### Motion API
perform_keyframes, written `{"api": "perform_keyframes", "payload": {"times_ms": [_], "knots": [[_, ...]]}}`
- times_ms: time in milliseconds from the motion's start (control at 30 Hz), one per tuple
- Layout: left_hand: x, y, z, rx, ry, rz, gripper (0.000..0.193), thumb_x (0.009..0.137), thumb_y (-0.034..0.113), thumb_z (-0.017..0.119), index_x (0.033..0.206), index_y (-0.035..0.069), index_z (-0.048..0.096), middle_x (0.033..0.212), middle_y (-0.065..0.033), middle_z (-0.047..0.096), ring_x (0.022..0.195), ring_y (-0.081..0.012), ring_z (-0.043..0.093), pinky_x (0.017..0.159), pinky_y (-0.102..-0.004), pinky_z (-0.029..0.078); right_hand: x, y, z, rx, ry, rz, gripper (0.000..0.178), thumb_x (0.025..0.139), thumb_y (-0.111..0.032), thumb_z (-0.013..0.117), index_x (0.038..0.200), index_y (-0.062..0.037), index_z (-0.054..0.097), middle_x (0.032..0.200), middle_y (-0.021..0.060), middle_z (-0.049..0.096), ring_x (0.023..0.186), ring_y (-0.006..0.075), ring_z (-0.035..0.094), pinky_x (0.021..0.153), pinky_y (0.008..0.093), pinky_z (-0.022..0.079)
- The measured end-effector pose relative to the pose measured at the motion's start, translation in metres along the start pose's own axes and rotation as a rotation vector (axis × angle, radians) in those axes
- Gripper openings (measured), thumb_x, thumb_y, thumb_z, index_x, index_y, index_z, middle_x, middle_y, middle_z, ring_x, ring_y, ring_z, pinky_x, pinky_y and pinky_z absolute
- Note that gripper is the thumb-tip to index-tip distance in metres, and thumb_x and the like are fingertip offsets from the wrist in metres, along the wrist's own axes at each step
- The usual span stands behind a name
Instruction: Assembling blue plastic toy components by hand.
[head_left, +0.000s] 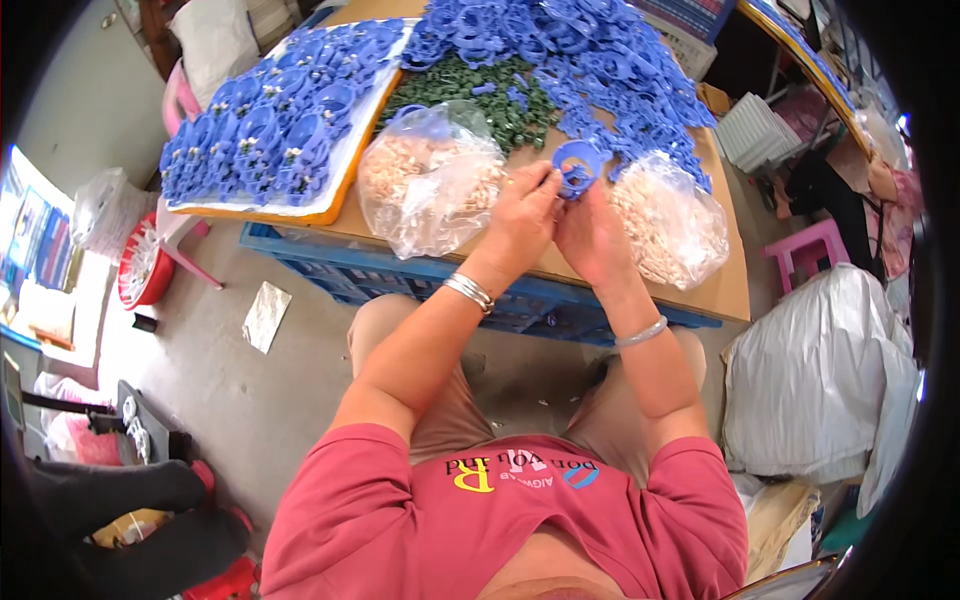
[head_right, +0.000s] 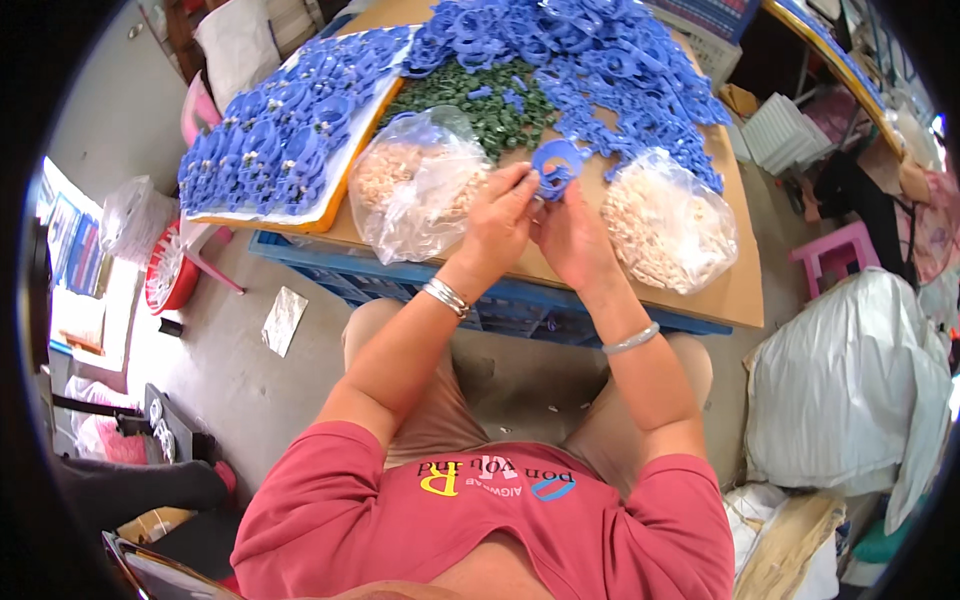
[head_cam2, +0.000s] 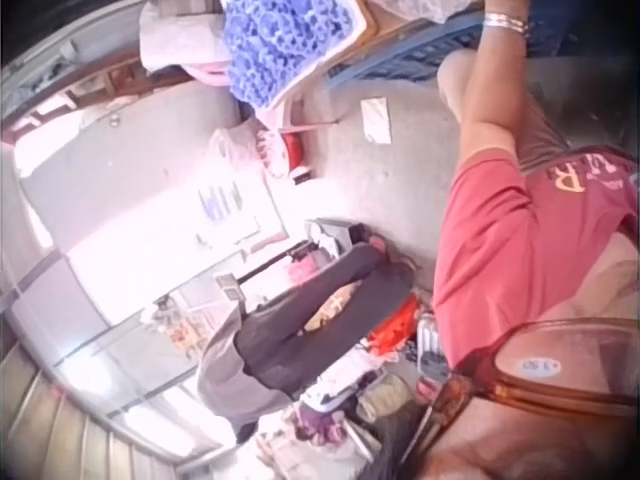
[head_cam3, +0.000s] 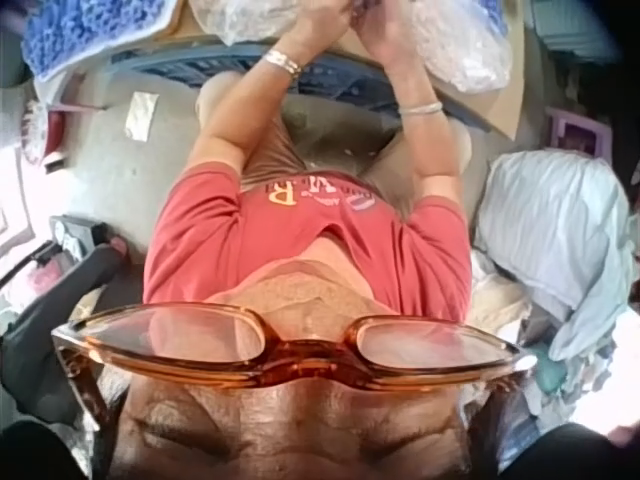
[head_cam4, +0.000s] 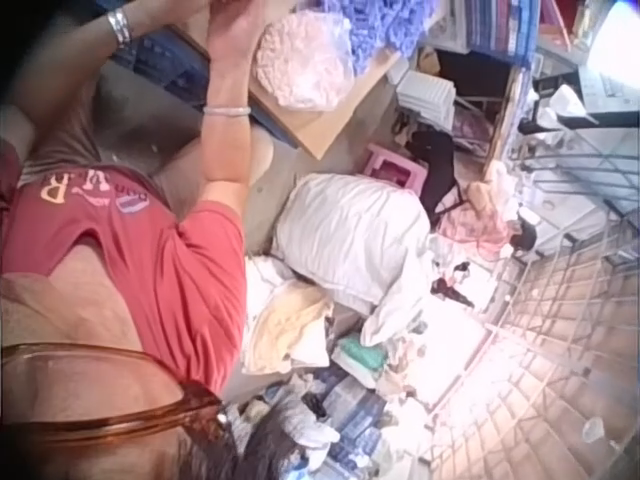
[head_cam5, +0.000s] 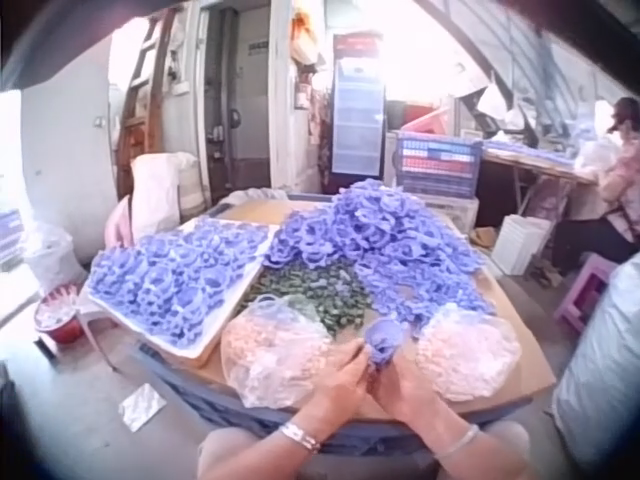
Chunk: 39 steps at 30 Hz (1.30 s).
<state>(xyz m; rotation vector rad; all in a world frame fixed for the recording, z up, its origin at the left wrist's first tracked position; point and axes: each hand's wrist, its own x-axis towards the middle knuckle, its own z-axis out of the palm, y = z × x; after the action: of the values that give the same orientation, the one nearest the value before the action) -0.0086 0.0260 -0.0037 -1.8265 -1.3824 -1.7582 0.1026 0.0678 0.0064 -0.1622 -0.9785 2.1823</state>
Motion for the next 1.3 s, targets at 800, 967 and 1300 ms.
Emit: {"api": "perform_keyframes", "payload": {"times_ms": [800,967,1300], "knots": [[0.003,0.010,-0.022,0.046,0.144,-0.013,0.035,0.066,-0.006,0.060,0.101,0.000,0.057,0.101,-0.0166,0.056,0.091,-0.0306,0.055,0.077,-0.0346,0.047,-0.007,-0.001,0.004,0.003,-0.134,0.071,0.052,0.086,-0.050,0.038,0.121,-0.0132,0.039,0.120,-0.0004,0.046,0.110,0.0165,0.042,0.091,0.0366,0.035],[0.006,0.007,-0.020,0.039,0.185,0.128,0.026,0.063,-0.005,0.063,0.088,0.000,0.061,0.092,-0.0150,0.058,0.082,-0.0296,0.057,0.071,-0.0348,0.048,-0.009,-0.003,-0.005,0.003,-0.159,0.047,0.049,0.087,-0.047,0.036,0.121,-0.0122,0.039,0.122,0.0029,0.044,0.112,0.0205,0.041,0.093,0.0422,0.033],[0.042,0.012,-0.077,0.182,0.305,0.117,0.026,0.063,-0.008,0.063,0.088,-0.002,0.060,0.092,-0.0142,0.058,0.083,-0.0290,0.057,0.073,-0.0336,0.047,-0.015,-0.021,-0.009,-0.075,-0.057,0.020,0.052,0.089,-0.044,0.033,0.128,-0.0086,0.031,0.127,0.0113,0.038,0.115,0.0251,0.036,0.093,0.0442,0.033]]}}
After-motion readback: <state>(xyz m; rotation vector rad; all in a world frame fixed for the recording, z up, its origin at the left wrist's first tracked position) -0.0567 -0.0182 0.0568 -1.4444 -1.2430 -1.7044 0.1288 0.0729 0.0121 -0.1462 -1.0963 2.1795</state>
